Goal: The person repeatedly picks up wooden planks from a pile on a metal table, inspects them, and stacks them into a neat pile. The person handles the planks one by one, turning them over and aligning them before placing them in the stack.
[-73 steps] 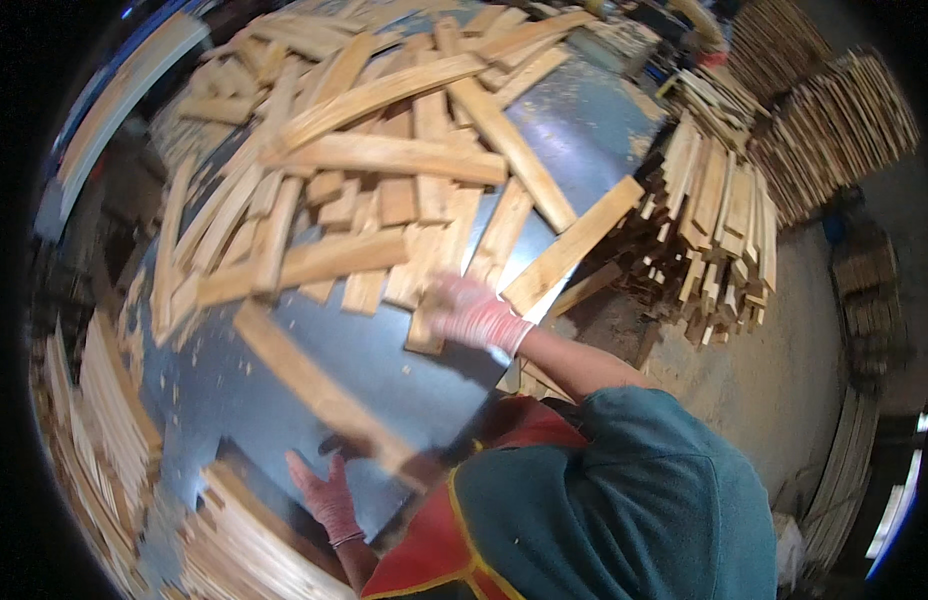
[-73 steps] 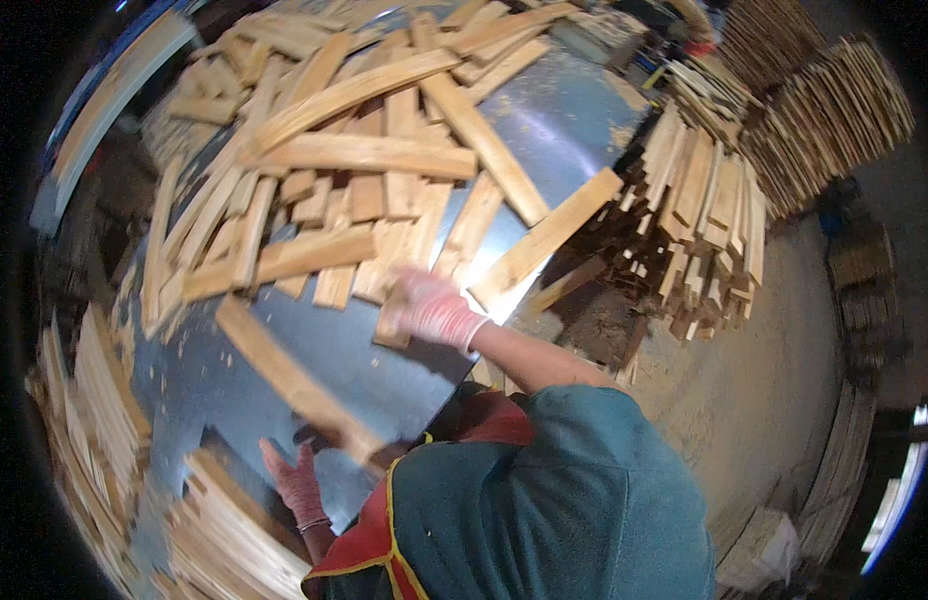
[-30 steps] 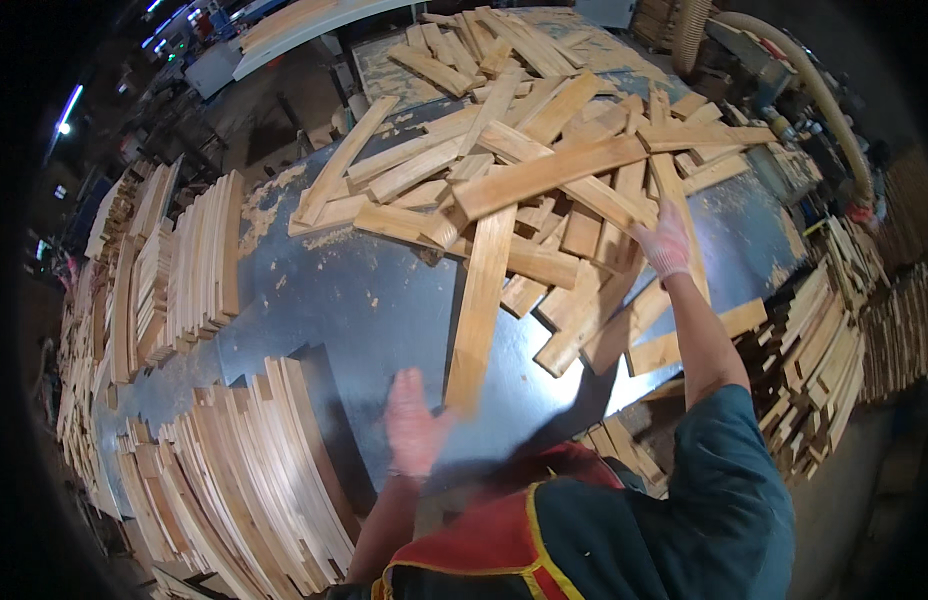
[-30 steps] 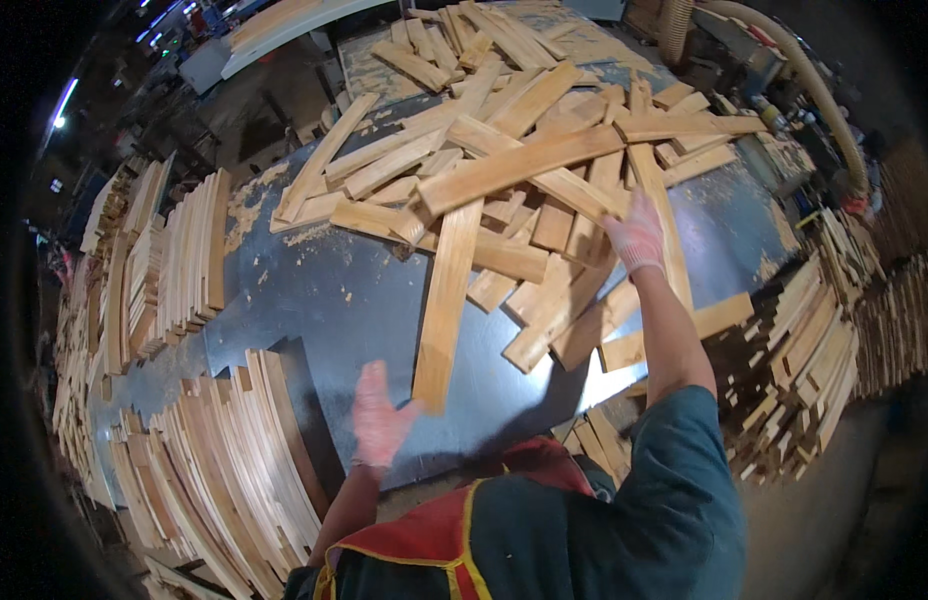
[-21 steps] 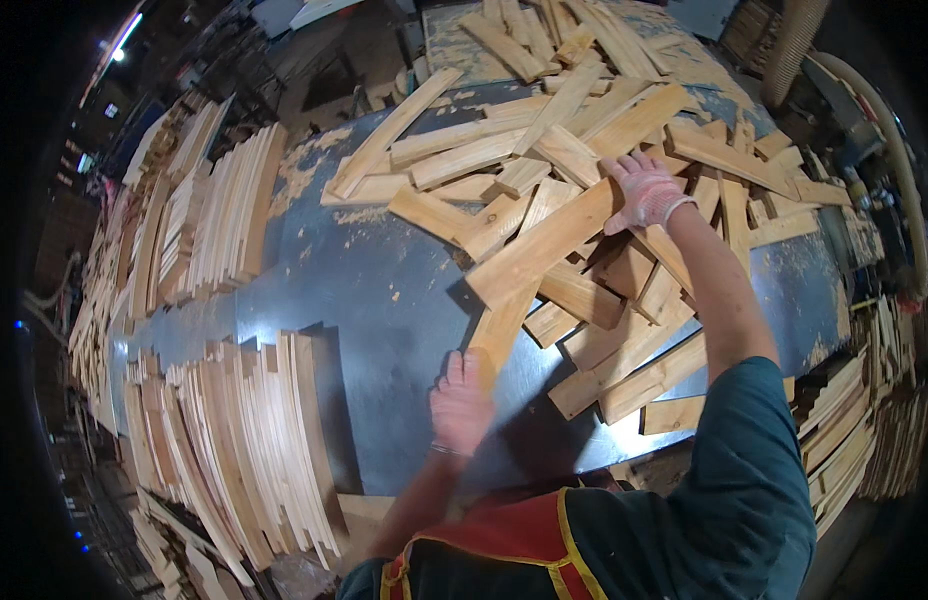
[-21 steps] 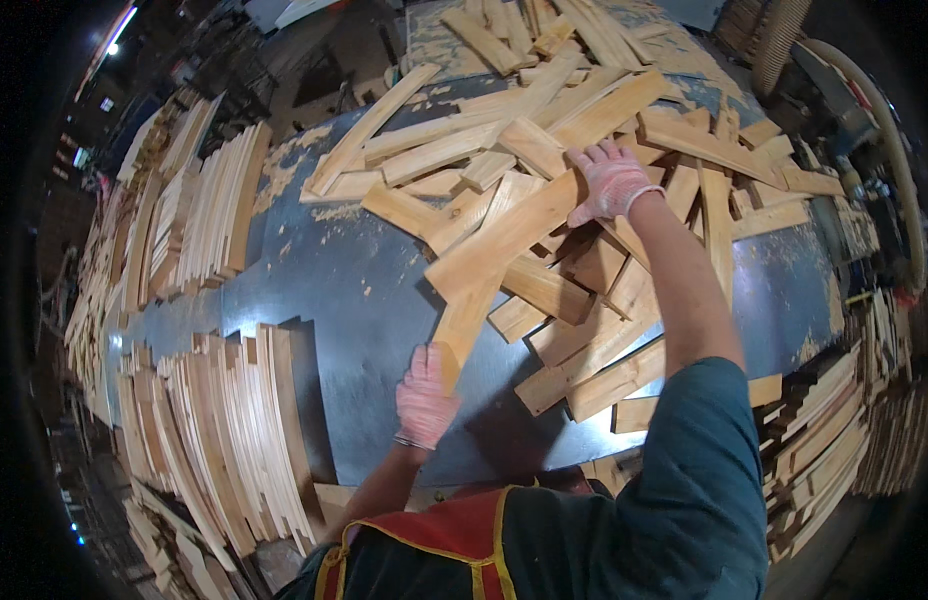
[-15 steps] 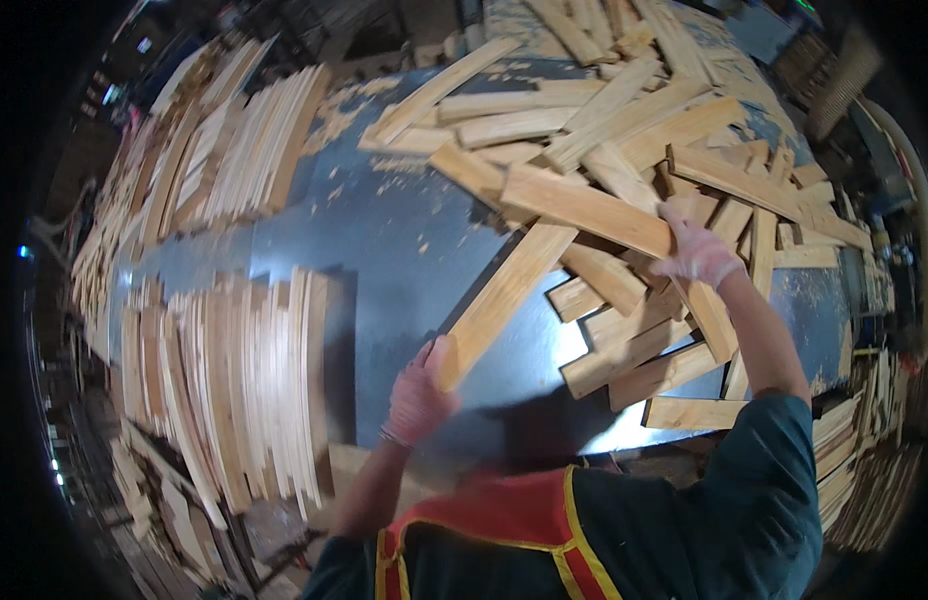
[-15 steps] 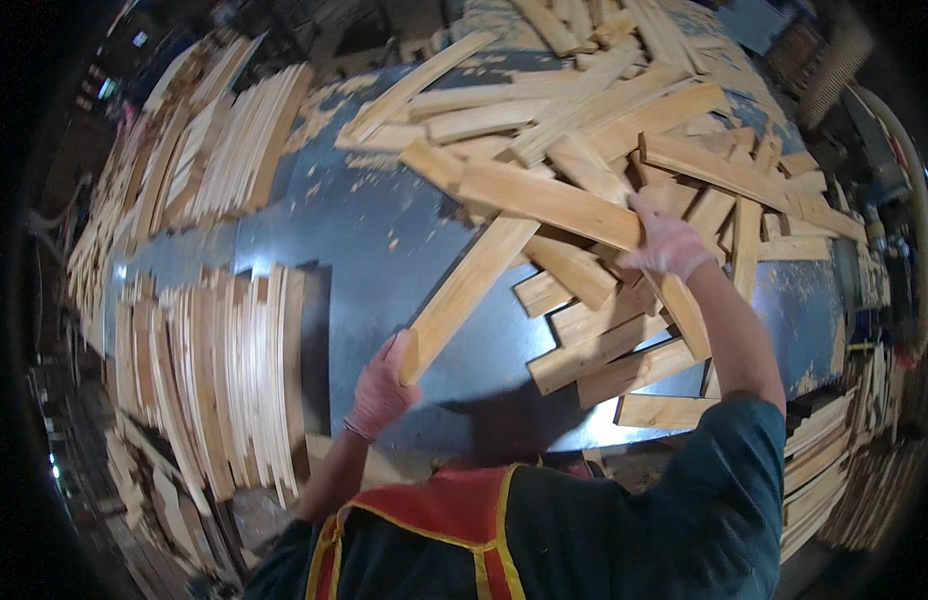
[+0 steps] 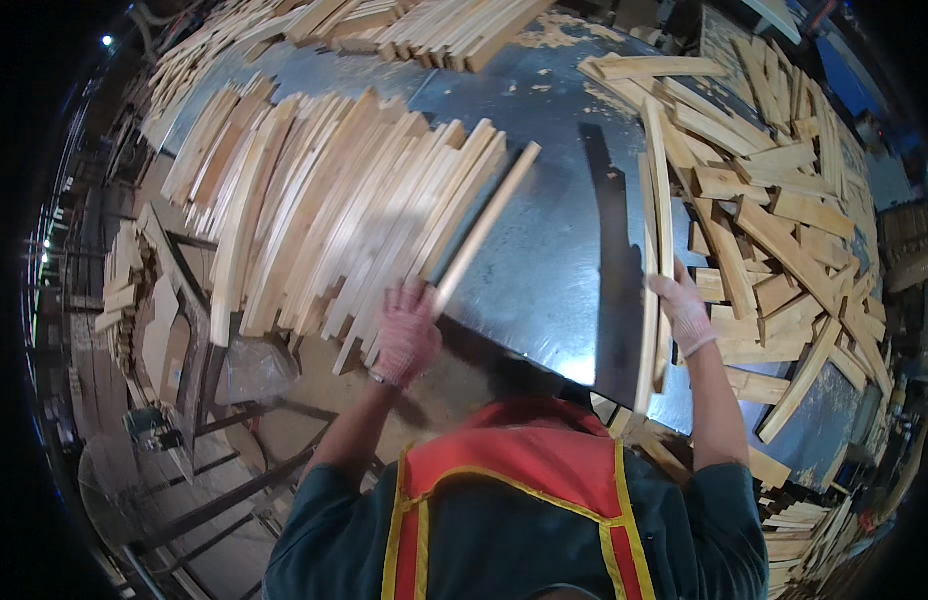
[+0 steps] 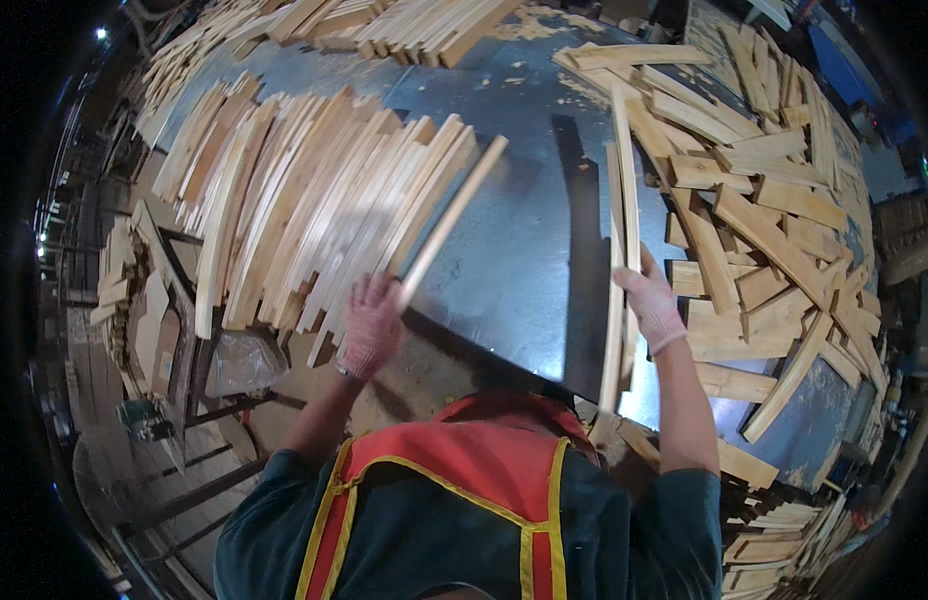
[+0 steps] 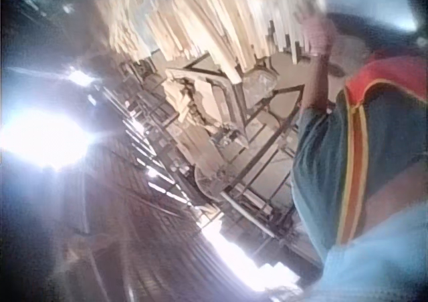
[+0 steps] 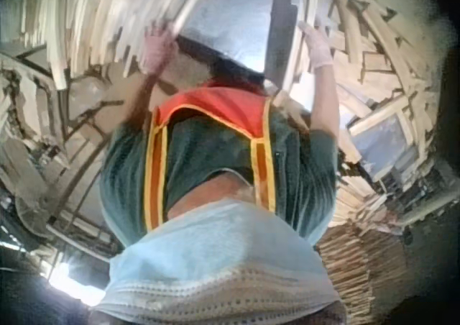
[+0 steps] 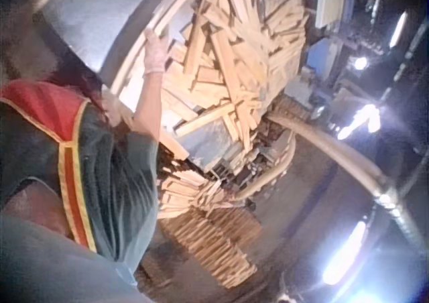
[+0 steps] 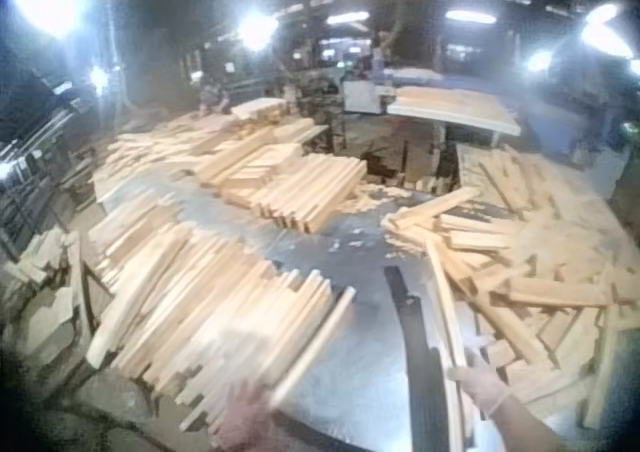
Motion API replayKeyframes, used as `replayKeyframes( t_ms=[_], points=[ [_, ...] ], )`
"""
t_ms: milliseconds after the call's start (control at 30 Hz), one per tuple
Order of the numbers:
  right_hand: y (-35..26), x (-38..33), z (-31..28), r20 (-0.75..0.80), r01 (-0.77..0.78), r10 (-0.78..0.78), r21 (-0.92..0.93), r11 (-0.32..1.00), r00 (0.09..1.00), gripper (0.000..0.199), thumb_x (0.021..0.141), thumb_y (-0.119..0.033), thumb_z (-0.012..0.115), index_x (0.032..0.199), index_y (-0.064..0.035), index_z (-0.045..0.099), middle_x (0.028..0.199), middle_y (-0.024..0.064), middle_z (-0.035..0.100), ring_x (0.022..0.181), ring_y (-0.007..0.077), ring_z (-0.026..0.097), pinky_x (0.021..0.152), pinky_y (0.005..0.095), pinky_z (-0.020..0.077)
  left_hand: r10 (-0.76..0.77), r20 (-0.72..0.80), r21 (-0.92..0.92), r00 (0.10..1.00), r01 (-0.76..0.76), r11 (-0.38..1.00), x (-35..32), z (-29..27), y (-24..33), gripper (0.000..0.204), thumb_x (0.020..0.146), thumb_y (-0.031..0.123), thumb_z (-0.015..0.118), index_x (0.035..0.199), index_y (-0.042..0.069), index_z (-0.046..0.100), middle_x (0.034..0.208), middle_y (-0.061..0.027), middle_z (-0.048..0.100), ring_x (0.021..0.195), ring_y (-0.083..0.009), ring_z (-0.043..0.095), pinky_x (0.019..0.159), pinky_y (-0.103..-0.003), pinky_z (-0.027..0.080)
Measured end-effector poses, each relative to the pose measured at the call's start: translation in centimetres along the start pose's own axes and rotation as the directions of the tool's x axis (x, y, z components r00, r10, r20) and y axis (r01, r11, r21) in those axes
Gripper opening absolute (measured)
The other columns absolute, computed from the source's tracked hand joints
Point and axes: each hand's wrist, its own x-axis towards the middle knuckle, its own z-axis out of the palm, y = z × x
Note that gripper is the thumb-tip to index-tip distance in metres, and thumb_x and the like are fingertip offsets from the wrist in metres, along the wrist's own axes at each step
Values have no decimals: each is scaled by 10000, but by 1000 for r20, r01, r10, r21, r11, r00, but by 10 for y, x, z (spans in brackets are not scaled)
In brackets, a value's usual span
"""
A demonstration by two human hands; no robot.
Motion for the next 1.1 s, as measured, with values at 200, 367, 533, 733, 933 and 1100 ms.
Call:
replayKeyframes(
  t_ms=[200, 367, 533, 733, 933, 1100],
  points=[
    [66, 66, 112, -45, -56, 69, 235, 970, 997, 522, 935, -201, 742, 1382, -57, 513, 982, 133, 681, 823, 277, 681, 786, 402, 588, 17, 214, -202, 977, 28, 979, 26, -25, 37, 674, 979, 417, 625, 1518, 27, 515, 1452, -240, 603, 1342, -363, 589, 1112, -467, 469],
    [74, 31, 184, 365, -15, 383, -707, 707, 849, 743, 1000, -476, 691, 1565, -32, 504, 1372, 117, 650, 1213, 249, 594, 1084, 363, 467, -90, 415, -175, 905, 176, 969, 60, 5, 102, 1159, 818, 743, 719, 1607, -19, 343, 1334, -269, 625, 1217, -386, 653, 1060, -489, 502],
    [7, 0, 121, 406, 119, 135, -542, 832, 904, 807, 1002, -530, 697, 1584, -16, 480, 1592, 164, 534, 1452, 243, 489, 1236, 358, 343, -181, 246, -6, 952, 188, 982, 83, 27, 96, 813, 862, 237, 777, 1555, 35, 403, 1001, -142, 666, 947, -301, 704, 772, -436, 574],
    [-119, 31, -150, 57, 175, -619, -976, 131, 783, 694, 950, -222, 767, 1560, -28, 499, 1528, 211, 582, 1424, 315, 553, 1209, 380, 413, -176, -65, 273, 982, 187, 944, 60, 13, 35, 739, 848, 263, 761, 1525, 119, 501, 1523, -193, 496, 1397, -445, 456, 1169, -638, 327],
    [-143, 65, -228, -217, -252, -192, -949, -186, 957, 1104, 763, -382, 869, 1667, -105, 299, 1692, 142, 374, 1572, 320, 330, 1279, 405, 307, -86, 46, 76, 995, 82, 994, 84, -8, 125, 757, 806, 306, 764, 1497, 104, 529, 1536, -198, 483, 1419, -428, 437, 1156, -596, 353],
    [-135, 69, -146, -171, -199, -116, -933, -301, 978, 1104, 699, -418, 912, 1632, -158, 381, 1536, 159, 542, 1440, 356, 494, 1217, 425, 398, 118, 95, -226, 988, -94, 970, 79, -13, 195, 770, 808, 324, 802, 1492, 86, 540, 1535, -201, 486, 1419, -415, 452, 1178, -553, 371]
  ],
)
